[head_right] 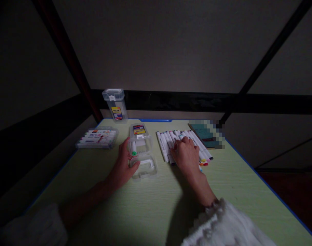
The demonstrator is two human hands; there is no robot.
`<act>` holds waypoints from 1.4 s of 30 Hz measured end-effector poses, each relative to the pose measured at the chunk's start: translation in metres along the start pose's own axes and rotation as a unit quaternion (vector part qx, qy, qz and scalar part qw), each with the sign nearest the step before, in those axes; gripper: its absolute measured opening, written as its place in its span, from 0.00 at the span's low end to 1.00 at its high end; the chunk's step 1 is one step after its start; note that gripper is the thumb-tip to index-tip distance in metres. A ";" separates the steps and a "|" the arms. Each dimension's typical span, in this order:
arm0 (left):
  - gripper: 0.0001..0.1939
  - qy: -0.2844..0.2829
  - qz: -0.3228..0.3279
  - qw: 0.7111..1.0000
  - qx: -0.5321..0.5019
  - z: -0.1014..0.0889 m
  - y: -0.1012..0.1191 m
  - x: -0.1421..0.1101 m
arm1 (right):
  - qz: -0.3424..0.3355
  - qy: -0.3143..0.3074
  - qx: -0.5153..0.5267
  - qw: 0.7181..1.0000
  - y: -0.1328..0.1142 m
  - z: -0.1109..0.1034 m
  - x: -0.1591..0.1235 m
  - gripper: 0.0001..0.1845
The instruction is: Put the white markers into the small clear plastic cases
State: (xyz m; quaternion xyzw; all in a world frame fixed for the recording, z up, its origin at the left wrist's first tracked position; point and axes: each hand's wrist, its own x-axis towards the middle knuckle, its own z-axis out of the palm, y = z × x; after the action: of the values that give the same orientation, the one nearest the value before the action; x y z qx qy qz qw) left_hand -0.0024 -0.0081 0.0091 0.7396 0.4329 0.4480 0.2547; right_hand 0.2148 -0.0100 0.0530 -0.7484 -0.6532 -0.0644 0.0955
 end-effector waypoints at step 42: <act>0.45 -0.007 0.004 1.000 0.011 0.000 0.001 0.001 | -0.031 -0.037 -0.016 0.999 -0.001 0.008 -0.003 0.12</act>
State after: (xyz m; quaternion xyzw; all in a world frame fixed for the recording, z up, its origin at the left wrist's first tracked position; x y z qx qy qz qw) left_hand -0.0014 -0.0074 0.0103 0.7474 0.4326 0.4390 0.2481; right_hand 0.2129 -0.0111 0.0450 -0.7308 -0.6784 -0.0500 0.0569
